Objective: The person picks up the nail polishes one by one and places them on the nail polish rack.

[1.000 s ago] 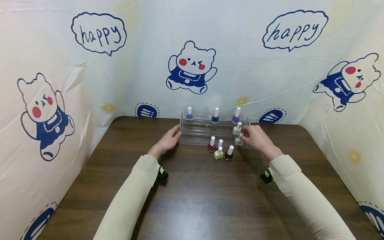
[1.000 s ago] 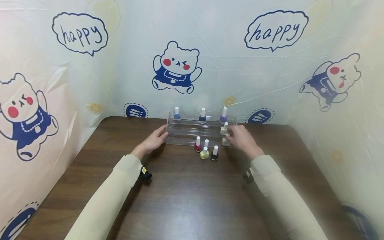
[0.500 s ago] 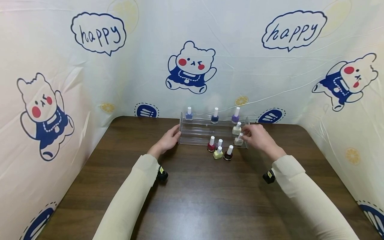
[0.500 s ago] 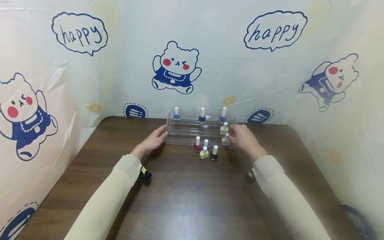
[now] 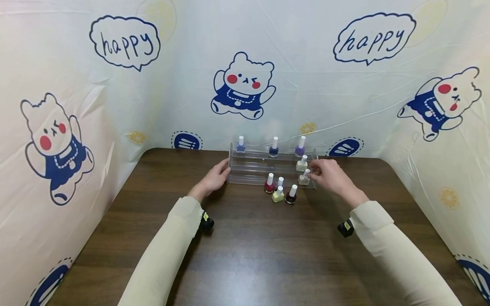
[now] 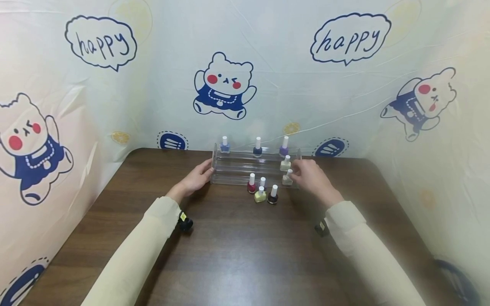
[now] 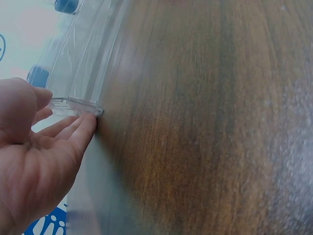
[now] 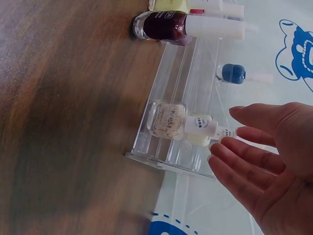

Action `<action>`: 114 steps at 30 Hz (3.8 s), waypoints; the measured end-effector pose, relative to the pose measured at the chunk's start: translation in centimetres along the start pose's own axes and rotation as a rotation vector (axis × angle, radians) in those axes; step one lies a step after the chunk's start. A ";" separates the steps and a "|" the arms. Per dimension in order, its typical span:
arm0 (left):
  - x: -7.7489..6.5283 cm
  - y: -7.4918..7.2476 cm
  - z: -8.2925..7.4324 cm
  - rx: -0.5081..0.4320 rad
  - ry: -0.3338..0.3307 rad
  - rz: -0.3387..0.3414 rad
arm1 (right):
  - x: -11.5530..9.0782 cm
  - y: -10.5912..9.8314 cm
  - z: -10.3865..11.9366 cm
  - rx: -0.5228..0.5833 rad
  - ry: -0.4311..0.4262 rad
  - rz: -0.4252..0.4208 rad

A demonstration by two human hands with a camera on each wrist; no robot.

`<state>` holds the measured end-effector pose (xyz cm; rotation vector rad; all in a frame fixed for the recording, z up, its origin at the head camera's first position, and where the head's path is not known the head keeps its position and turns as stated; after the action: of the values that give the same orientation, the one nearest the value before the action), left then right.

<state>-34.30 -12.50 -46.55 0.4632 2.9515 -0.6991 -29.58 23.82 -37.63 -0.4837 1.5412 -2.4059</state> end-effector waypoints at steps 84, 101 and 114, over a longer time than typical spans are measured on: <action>0.3 0.0 0.1 0.003 0.015 0.008 | -0.7 3.3 4.1 0.119 -0.180 0.108; 0.1 0.0 0.0 0.019 0.006 0.004 | -0.8 3.4 4.1 0.065 -0.199 0.082; 0.1 0.0 0.0 0.020 -0.006 -0.004 | -0.6 2.2 4.7 0.043 -0.206 0.058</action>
<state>-34.44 -12.50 -46.57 0.4563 2.9435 -0.7302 -27.07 19.26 -37.86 -0.6466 1.3936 -2.2615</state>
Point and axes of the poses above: each hand's wrist, its own x-axis towards the middle knuckle, its own y-axis out of the palm, z = x × y, the point moved 4 cm from there along x, towards the middle knuckle, and after that the axes turned 1 degree about -y, right-handed, at the moved point
